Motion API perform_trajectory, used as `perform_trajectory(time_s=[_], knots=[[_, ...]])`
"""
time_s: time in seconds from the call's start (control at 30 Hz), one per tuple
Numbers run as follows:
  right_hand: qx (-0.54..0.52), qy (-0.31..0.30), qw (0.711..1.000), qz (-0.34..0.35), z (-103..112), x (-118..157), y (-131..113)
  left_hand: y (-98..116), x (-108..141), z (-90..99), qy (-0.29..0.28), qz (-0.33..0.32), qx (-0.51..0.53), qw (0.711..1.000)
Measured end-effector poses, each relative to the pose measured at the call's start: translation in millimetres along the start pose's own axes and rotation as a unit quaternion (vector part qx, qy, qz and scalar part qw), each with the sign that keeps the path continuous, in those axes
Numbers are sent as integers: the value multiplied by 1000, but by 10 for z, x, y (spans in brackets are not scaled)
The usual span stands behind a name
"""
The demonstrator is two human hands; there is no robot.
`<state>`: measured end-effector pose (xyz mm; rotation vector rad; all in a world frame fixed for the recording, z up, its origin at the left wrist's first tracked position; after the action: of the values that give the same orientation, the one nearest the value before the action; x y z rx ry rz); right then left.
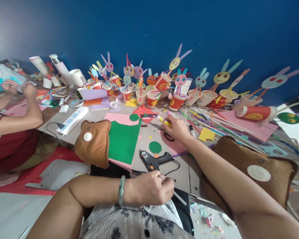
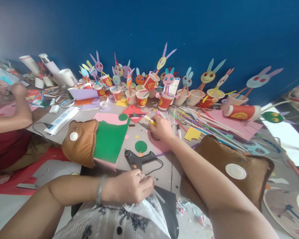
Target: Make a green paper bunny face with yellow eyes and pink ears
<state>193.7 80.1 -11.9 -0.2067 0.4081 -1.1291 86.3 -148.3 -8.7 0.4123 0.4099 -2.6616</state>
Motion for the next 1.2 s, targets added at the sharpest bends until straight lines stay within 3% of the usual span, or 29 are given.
perform_trajectory(time_s=[0.1, 0.23, 0.4, 0.7, 0.8, 0.9, 0.97, 1.07, 1.2], knots=[[-106, 78, 990, -57, 68, -69, 174, -2, 17, -36, -8, 20, -12, 1000], [-210, 117, 967, -86, 80, -133, 329, 44, -24, -107, -41, 22, -19, 999], [-259, 114, 954, -94, 0, -150, 384, 49, -79, -94, -105, 47, -25, 993], [-259, 110, 956, -87, -58, -172, 399, -10, -12, 2, -157, 130, -55, 977], [-247, 91, 963, -65, -28, -149, 321, -84, -3, 71, -159, 146, 3, 976], [-237, 15, 971, 26, 84, -96, 155, -235, 37, 184, -119, 141, 154, 971], [-244, -87, 961, 96, 182, -24, 2, -463, 128, 272, -33, 239, 234, 942], [-216, -259, 922, 193, 337, 169, -283, -798, 364, 304, 61, 400, 331, 852], [-29, -340, 901, 268, 425, 454, -624, -1021, 634, 281, 107, 499, 418, 751]])
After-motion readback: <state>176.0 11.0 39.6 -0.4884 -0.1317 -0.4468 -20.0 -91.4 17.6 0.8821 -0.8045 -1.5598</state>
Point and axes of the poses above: each hand's wrist, its own x-axis away from the middle knuckle, its own z-axis out of the back of the hand, y = z × x, the point moved 4 cm from there along -x, towards the middle knuckle, and after that the axes turned 1 degree about z, right-handed, at the moved point
